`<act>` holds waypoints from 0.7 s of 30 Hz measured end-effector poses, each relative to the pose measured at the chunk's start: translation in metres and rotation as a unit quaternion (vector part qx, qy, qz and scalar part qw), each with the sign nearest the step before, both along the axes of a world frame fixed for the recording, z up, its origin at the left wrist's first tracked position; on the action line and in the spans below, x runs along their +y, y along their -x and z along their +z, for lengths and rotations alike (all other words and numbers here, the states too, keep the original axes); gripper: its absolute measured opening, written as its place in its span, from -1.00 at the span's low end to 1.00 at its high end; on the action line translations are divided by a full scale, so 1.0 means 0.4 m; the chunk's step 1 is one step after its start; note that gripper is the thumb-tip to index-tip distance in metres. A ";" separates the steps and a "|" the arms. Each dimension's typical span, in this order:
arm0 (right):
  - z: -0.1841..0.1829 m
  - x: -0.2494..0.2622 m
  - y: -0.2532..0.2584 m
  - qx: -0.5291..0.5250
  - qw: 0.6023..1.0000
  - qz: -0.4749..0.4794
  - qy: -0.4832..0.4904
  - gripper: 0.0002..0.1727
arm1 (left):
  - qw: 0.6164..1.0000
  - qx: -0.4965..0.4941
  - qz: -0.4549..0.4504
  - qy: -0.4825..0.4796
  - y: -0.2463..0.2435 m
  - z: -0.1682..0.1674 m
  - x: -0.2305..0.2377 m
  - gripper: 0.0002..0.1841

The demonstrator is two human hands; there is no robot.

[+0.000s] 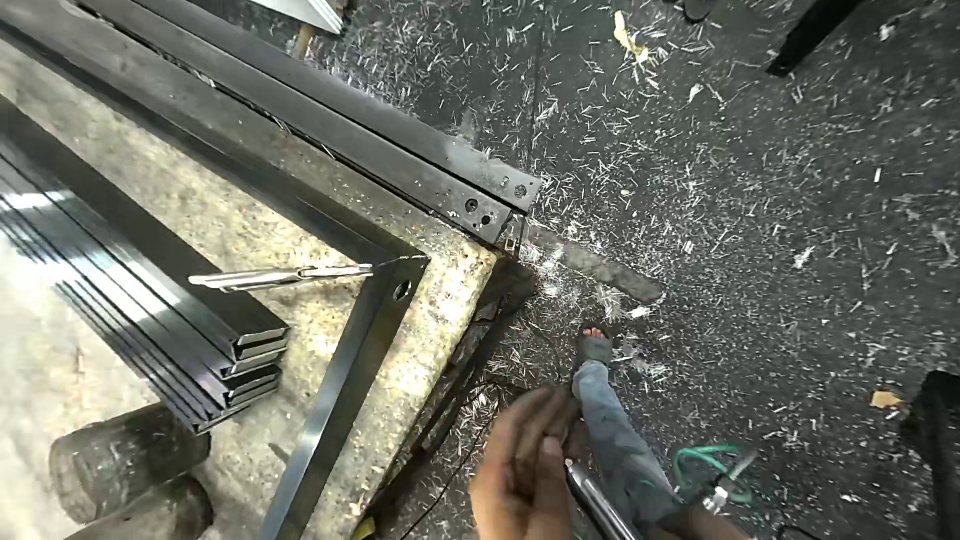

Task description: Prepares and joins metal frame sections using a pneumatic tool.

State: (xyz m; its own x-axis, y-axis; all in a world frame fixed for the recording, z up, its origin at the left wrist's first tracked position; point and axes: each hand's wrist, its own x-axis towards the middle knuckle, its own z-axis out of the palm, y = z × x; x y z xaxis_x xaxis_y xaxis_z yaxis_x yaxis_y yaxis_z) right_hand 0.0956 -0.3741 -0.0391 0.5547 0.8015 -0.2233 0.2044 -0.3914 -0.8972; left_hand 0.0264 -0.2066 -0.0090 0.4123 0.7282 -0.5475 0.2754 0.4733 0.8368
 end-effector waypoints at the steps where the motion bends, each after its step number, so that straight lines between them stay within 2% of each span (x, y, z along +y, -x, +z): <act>1: -0.014 0.023 -0.014 -0.008 1.000 -0.001 -0.011 -0.74 | 1.000 -0.019 -0.008 0.013 0.002 -0.005 0.009 -0.59; 2: -0.031 0.053 -0.032 0.000 0.999 0.003 -0.034 -0.80 | 0.999 -0.035 -0.011 0.025 0.004 -0.009 0.022 -0.58; 4: -0.101 0.112 -0.056 0.038 0.989 0.030 -0.138 -0.82 | 0.999 -0.022 -0.037 -0.012 0.001 -0.013 0.062 -0.55; 6: -0.184 0.176 -0.069 0.060 0.967 0.037 -0.245 -0.77 | 0.984 0.038 -0.109 -0.136 0.002 -0.014 0.123 -0.51; 7: -0.215 0.209 -0.070 0.080 0.955 0.029 -0.285 -0.71 | 0.954 0.082 -0.154 -0.242 0.006 -0.009 0.160 -0.50; 8: -0.241 0.244 -0.067 0.106 0.942 0.014 -0.318 -0.64 | 0.903 0.129 -0.189 -0.363 0.010 -0.001 0.204 -0.53; 10: -0.261 0.312 -0.056 0.147 0.929 -0.031 -0.339 -0.62 | 0.766 0.198 -0.224 -0.569 0.021 0.016 0.320 -0.64; 12: -0.253 0.367 -0.039 0.173 0.926 -0.091 -0.322 -0.68 | 0.654 0.269 -0.238 -0.666 0.003 0.035 0.440 -0.66; 13: -0.250 0.390 -0.031 0.187 0.924 -0.115 -0.312 -0.71 | 0.621 0.333 -0.250 -0.664 -0.022 0.046 0.485 -0.62; 14: -0.252 0.412 -0.020 0.199 0.920 -0.136 -0.309 -0.74 | 0.607 0.400 -0.260 -0.635 -0.050 0.057 0.524 -0.57; 15: -0.253 0.430 -0.008 0.212 0.915 -0.152 -0.306 -0.76 | 0.617 0.451 -0.258 -0.591 -0.076 0.064 0.560 -0.51; 18: -0.252 0.464 0.015 0.226 0.915 -0.155 -0.295 -0.80 | 0.687 0.513 -0.167 -0.486 -0.125 0.058 0.661 -0.33; 19: -0.252 0.473 0.019 0.227 0.916 -0.152 -0.294 -0.80 | 0.699 0.524 -0.128 -0.469 -0.132 0.052 0.687 -0.27; 21: -0.256 0.485 0.027 0.233 0.915 -0.147 -0.295 -0.78 | 0.687 0.556 -0.081 -0.461 -0.139 0.045 0.719 -0.13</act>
